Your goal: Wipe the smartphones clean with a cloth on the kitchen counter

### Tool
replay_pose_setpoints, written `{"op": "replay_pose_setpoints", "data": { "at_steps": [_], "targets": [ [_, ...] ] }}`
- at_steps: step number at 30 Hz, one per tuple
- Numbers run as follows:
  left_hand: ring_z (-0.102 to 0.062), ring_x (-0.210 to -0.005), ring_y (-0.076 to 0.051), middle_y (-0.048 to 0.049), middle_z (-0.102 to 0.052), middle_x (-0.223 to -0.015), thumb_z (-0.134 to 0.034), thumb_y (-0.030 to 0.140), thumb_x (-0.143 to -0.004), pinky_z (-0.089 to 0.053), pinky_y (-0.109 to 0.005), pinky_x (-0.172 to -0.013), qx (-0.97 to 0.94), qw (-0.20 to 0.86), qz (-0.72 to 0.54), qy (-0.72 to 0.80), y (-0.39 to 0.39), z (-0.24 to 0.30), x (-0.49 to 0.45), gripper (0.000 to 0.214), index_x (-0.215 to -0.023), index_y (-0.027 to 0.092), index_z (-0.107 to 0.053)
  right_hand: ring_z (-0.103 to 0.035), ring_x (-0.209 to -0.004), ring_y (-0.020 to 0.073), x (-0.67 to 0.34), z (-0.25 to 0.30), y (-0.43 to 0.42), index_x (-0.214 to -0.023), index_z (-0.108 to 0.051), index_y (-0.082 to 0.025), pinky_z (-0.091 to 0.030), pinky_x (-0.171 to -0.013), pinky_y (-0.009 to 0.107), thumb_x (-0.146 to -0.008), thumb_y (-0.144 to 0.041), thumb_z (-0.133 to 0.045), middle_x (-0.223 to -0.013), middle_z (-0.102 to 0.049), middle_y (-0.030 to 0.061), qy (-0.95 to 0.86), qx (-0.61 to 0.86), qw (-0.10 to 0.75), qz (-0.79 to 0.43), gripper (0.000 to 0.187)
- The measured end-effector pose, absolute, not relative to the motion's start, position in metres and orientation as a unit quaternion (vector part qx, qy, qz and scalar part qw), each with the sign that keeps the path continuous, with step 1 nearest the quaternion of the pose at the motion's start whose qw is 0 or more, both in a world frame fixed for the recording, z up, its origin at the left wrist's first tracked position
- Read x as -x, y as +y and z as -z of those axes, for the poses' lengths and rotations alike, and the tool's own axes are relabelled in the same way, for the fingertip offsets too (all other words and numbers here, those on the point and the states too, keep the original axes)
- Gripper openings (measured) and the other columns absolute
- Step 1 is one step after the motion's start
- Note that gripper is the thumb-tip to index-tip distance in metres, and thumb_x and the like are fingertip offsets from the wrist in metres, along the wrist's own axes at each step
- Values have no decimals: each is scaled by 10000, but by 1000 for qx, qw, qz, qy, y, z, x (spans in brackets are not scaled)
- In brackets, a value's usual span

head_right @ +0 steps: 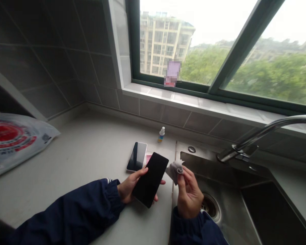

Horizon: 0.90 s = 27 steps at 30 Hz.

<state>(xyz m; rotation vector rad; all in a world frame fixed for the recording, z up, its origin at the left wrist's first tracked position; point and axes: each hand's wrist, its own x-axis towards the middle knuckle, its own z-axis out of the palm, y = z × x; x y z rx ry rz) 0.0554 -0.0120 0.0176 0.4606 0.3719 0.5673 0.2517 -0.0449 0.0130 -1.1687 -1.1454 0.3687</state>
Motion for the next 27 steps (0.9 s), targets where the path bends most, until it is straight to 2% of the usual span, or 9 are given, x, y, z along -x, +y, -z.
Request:
{"op": "replay_pose_setpoints", "data": {
  "at_steps": [3,6,8,10,12,15,17,22,27],
  "targets": [
    [-714,-747,-298,-193,-620,-1241,-386,606,-881,-523,-428,-676,-217,923,-258,183,-14,-13,-53,676,-1422,201,-372,-641,-1059,270,-247,-10,-48,-1066,-726,-202,-519,-937,485,-878,-217,-637,-1171,-654,98,-579,509,623,-135,208],
    [-709,-737,-284,-159,-715,-1008,-384,642,-874,-524,-417,-703,-208,924,-240,211,-18,-13,-53,709,-1364,137,-474,-604,-1140,272,-242,-4,-52,-1179,-678,-251,-513,-946,462,-890,-134,-584,-1233,-630,87,-687,468,547,-99,326],
    [-708,-812,-249,-109,-735,-942,-430,577,-896,-515,-383,-801,-194,915,-278,218,-19,-15,-54,614,-1331,153,-524,-512,-1269,297,-238,0,-54,-1275,-610,-249,-465,-1008,502,-906,-120,-543,-1301,-602,91,-766,436,466,-78,398],
    [-691,-930,-214,-72,-737,-986,-452,502,-920,-474,-338,-918,-172,904,-334,206,-20,-18,-56,524,-1322,179,-541,-383,-1376,322,-233,2,-56,-1382,-503,-218,-358,-1083,574,-930,-161,-513,-1399,-530,104,-830,422,362,-56,456],
    [-670,-1012,-215,-82,-730,-1036,-420,506,-934,-432,-325,-989,-153,902,-360,183,-19,-20,-59,541,-1324,151,-542,-284,-1425,335,-229,2,-60,-1457,-389,-176,-225,-1132,619,-948,-233,-500,-1480,-431,117,-862,425,274,-34,524],
    [-663,-1039,-247,-132,-713,-1078,-380,566,-929,-410,-356,-1018,-136,909,-361,159,-18,-20,-60,639,-1348,102,-511,-216,-1448,330,-222,-7,-67,-1493,-308,-138,-45,-1167,606,-957,-326,-498,-1528,-346,112,-891,408,201,-5,599],
    [-670,-1023,-260,-151,-703,-1098,-387,599,-913,-426,-381,-998,-129,907,-367,161,-17,-18,-59,677,-1384,119,-464,-191,-1455,329,-218,-15,-72,-1493,-308,-129,19,-1175,576,-951,-388,-504,-1546,-309,97,-915,366,172,0,632],
    [-673,-1012,-284,-168,-688,-1124,-329,713,-865,-469,-426,-931,-118,910,-347,194,-16,-19,-56,789,-1433,167,-382,-171,-1460,323,-212,-23,-78,-1489,-315,-111,-23,-1194,518,-952,-437,-484,-1566,-261,93,-943,303,140,-9,650],
    [-578,-1193,-279,-160,-649,-1222,-354,618,-916,-362,-404,-1075,-150,888,-399,173,-21,-16,-60,698,-1392,116,-452,-185,-1458,316,-217,-13,-71,-1489,-319,-120,-116,-1188,497,-972,-326,-452,-1561,-282,102,-916,354,187,8,572]
  ]
}}
